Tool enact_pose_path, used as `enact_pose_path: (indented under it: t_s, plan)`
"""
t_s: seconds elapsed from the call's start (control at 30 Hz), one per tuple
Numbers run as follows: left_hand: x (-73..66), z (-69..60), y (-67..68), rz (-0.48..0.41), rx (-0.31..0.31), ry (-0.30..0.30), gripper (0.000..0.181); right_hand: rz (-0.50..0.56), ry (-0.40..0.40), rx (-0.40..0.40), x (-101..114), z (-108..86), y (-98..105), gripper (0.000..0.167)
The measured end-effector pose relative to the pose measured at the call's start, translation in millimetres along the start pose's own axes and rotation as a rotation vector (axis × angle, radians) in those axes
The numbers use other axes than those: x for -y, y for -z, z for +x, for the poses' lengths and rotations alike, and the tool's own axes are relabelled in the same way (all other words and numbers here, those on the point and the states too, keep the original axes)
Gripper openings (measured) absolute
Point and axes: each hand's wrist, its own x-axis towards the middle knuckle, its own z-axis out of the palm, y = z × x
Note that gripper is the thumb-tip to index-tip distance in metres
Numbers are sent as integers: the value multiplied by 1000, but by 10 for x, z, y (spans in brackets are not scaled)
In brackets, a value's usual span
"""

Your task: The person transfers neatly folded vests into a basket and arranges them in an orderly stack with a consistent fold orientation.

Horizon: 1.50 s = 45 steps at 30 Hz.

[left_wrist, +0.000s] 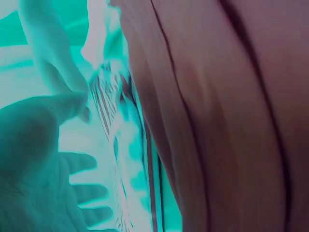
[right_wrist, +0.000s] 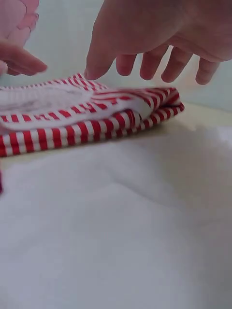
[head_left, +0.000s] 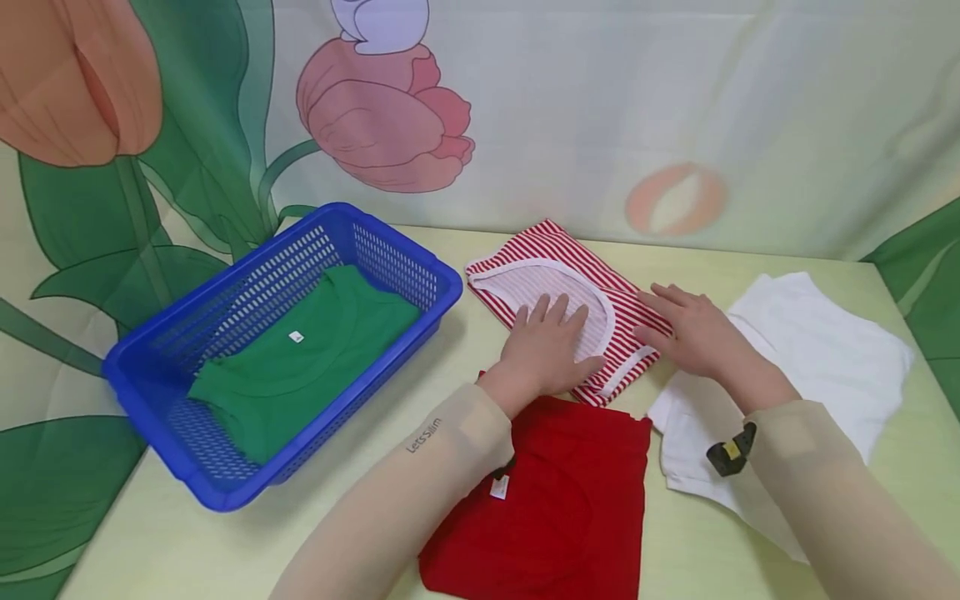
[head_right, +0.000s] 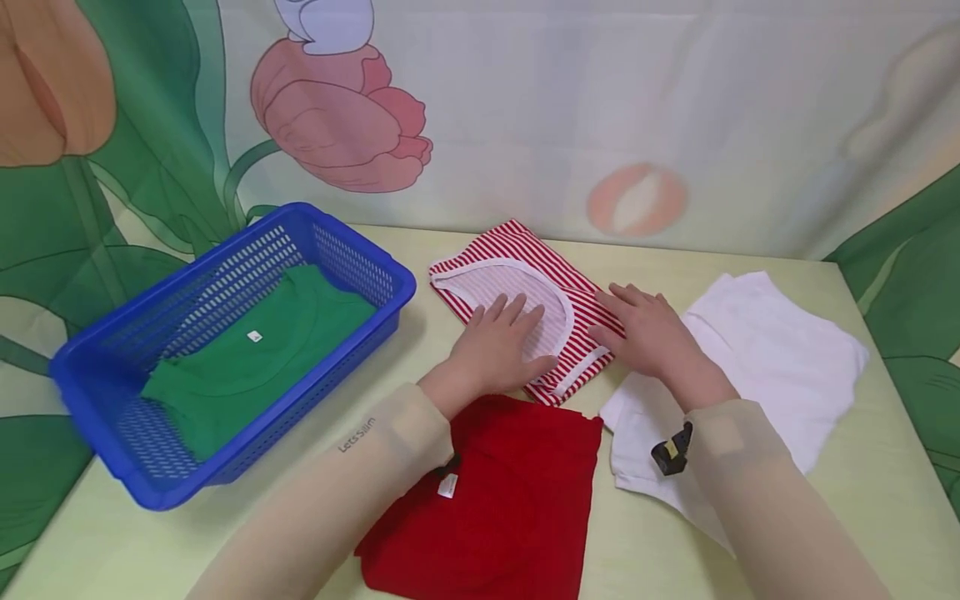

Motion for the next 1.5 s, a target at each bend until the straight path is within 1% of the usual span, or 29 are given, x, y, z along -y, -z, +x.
enact_pose_path:
  t_s: [0.07,0.17,0.27,0.4,0.47,0.6,0.73,0.83,0.97,1.0,1.07,1.17,1.3,1.37,1.43,1.5]
  plan:
    - [-70,-34,-9,-18,18,27,87,18,4,19,-51,28,-41,59]
    - [-120,-48,-35,-62,37,82,89,33,11,59,-107,56,-115,58]
    - [-111,-32,-90,-93,65,117,92,28,16,90,-131,60,-178,57]
    - [-54,5,-178,-102,95,125,95,9,29,94,-124,48,-217,56]
    - [-18,28,-210,-88,94,118,96,-3,33,88,-111,46,-221,55]
    - [58,68,-211,-53,91,81,94,-15,21,85,-64,40,-213,55]
    - [165,112,-185,-31,104,23,93,-52,18,81,-11,12,-218,56]
    - [280,136,-153,-64,117,-16,92,-84,28,65,30,-20,-236,55]
    - [487,159,-88,-173,141,-61,91,-101,36,51,137,-71,-257,54]
    - [535,167,-70,-187,146,-69,91,-107,39,48,170,-87,-261,53]
    - [626,188,-40,-209,157,-83,91,-114,45,41,246,-113,-272,52]
    - [693,201,8,-206,173,-83,89,-128,51,30,348,-148,-281,52]
    - [705,189,47,-210,181,-77,88,-159,39,39,431,-167,-285,53]
    - [674,170,39,-198,165,-74,87,-171,25,64,448,-169,-272,54]
    - [597,141,19,-163,132,-82,85,-169,17,84,447,-159,-228,54]
    - [464,102,1,-117,97,-89,85,-154,14,86,424,-132,-162,52]
